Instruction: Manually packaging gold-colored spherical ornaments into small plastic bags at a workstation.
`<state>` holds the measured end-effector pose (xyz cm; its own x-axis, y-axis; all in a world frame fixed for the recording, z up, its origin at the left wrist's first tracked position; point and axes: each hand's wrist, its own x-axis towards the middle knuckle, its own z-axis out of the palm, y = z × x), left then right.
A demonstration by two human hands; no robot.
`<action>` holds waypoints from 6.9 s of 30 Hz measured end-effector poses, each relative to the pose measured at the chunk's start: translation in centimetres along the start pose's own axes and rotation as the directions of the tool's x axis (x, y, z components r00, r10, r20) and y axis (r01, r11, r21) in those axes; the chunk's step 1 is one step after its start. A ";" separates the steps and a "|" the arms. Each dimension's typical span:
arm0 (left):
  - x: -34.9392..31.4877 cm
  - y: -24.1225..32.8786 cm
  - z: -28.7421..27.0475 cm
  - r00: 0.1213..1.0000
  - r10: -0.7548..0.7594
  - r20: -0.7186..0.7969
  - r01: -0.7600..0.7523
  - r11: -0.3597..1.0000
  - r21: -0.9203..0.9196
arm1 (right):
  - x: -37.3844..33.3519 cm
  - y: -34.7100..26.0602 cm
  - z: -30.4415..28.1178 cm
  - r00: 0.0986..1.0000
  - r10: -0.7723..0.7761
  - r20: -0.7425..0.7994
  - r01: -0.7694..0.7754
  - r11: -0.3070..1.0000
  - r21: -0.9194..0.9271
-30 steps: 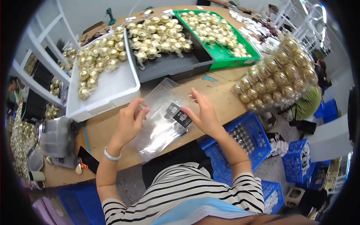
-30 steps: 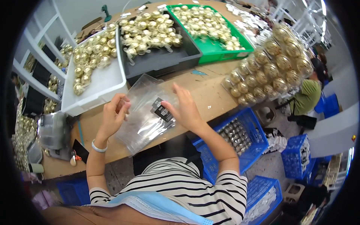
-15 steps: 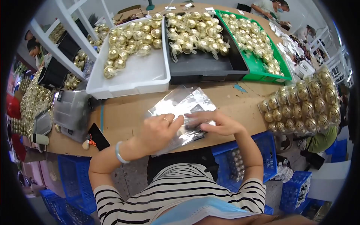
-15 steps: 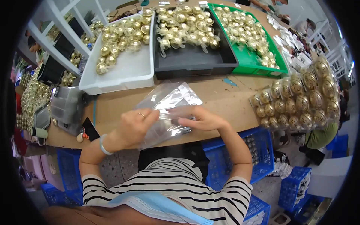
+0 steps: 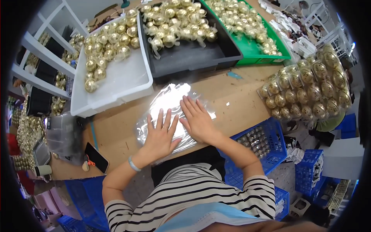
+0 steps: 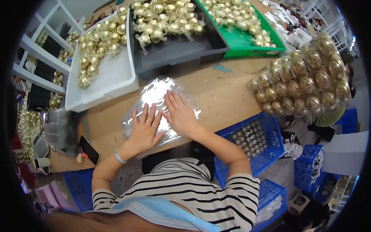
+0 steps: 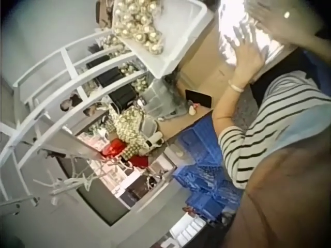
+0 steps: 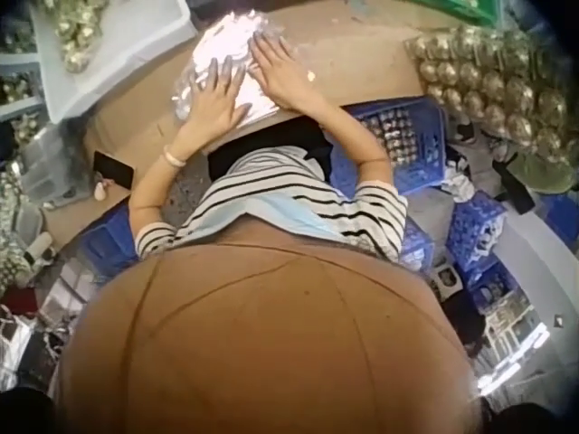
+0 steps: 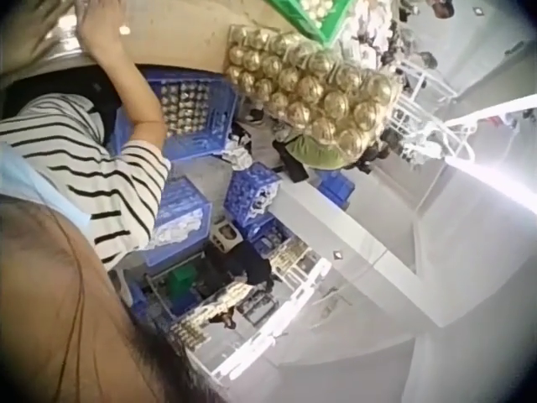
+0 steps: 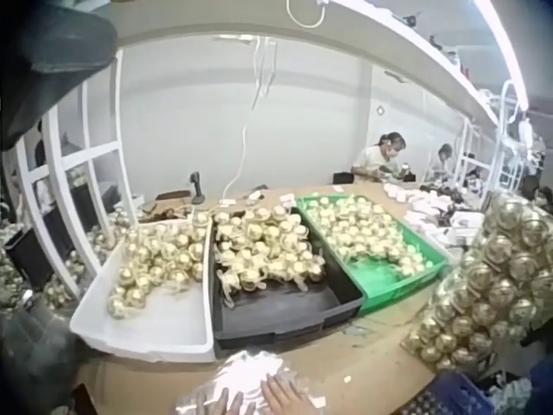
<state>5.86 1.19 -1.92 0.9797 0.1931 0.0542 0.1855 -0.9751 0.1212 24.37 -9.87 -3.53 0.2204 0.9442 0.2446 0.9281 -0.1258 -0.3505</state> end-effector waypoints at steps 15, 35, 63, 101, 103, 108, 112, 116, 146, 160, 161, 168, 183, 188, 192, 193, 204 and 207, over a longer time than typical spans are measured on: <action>-0.4 -1.5 -10.5 0.988 -0.145 0.050 0.078 0.201 -0.977 | 0.6 -3.0 -7.6 0.723 -0.384 -0.574 0.612 0.742 0.274; -1.2 3.2 -12.1 0.568 -0.406 -0.716 -0.351 0.667 -0.657 | 2.8 -8.9 -10.9 0.957 -0.130 -0.259 0.273 0.109 0.956; -5.1 3.4 -12.4 0.755 -0.226 -0.616 -0.222 0.795 -0.564 | 1.0 -8.5 -11.1 0.733 -0.402 -0.549 0.672 0.551 0.495; -2.9 0.7 -15.3 0.241 0.419 -0.875 -0.498 0.828 0.258 | 4.5 -9.6 -16.2 0.856 -0.325 -0.401 0.516 0.502 0.694; -3.2 1.6 -14.8 0.229 0.385 -0.894 -0.576 0.794 0.194 | 4.5 -8.1 -16.3 0.764 -0.610 -0.209 0.575 0.497 0.650; -3.5 0.7 -14.4 0.327 0.317 -0.890 -0.566 0.820 0.084 | 3.9 -10.4 -19.6 0.799 -0.583 -0.146 0.595 0.730 0.337; -4.7 0.7 -15.1 0.467 0.095 -0.879 -0.512 0.840 -0.181 | 3.4 -10.7 -19.1 0.611 -0.745 -0.266 0.711 0.665 -0.230; -5.2 0.9 -14.3 0.433 -0.086 -0.897 -0.456 0.838 -0.300 | 5.7 -11.9 -19.2 0.504 -0.839 -0.206 0.762 0.544 -0.352; -5.0 2.5 -2.4 0.934 -0.246 -0.258 0.168 0.943 -0.288 | 26.3 -4.3 -4.8 0.867 -0.398 0.301 0.345 0.914 0.214; -3.3 0.9 -2.8 0.918 -0.240 -0.317 0.108 0.917 -0.383 | -1.7 6.9 -9.6 0.863 0.335 0.379 -0.489 0.358 0.795; -3.3 0.8 -2.7 0.919 -0.235 -0.316 0.104 0.919 -0.381 | -2.0 7.3 -9.1 0.863 0.339 0.376 -0.487 0.357 0.797; -3.6 -0.4 -1.7 0.904 -0.248 -0.349 0.066 0.886 -0.459 | -0.8 4.9 -10.3 0.939 -0.150 0.309 -0.001 0.899 0.439; -3.9 0.3 -0.8 0.926 -0.185 -0.329 -0.005 0.866 -0.499 | 3.9 -2.2 -1.3 0.956 -0.171 0.238 -0.058 0.686 0.725; -4.0 0.4 -1.0 0.928 -0.200 -0.315 0.008 0.855 -0.518 | 3.9 -2.7 -1.3 0.965 -0.127 0.229 -0.053 0.763 0.644; -3.7 0.3 -1.0 0.927 -0.194 -0.320 0.002 0.857 -0.515 | 3.9 -2.0 -0.6 0.972 -0.098 0.212 -0.048 0.804 0.593; -3.5 0.3 -1.1 0.925 -0.195 -0.327 0.000 0.858 -0.513 | 3.9 -1.6 -0.7 0.964 -0.064 0.257 -0.101 0.809 0.579; -3.9 0.8 -1.5 0.929 -0.219 -0.298 0.058 0.882 -0.468 | 25.2 -2.6 -11.1 0.871 -0.491 0.014 0.491 0.871 -0.026; -3.8 0.8 -1.5 0.935 -0.195 -0.296 0.050 0.900 -0.433 | 35.1 -5.0 0.3 0.739 -0.621 0.260 0.658 0.582 -0.477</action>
<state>2.16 -0.18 -0.55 0.8575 0.4027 0.3202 0.1834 -0.8207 0.5411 27.38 23.95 6.48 -0.4920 0.8552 0.1632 0.8289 0.4027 0.3884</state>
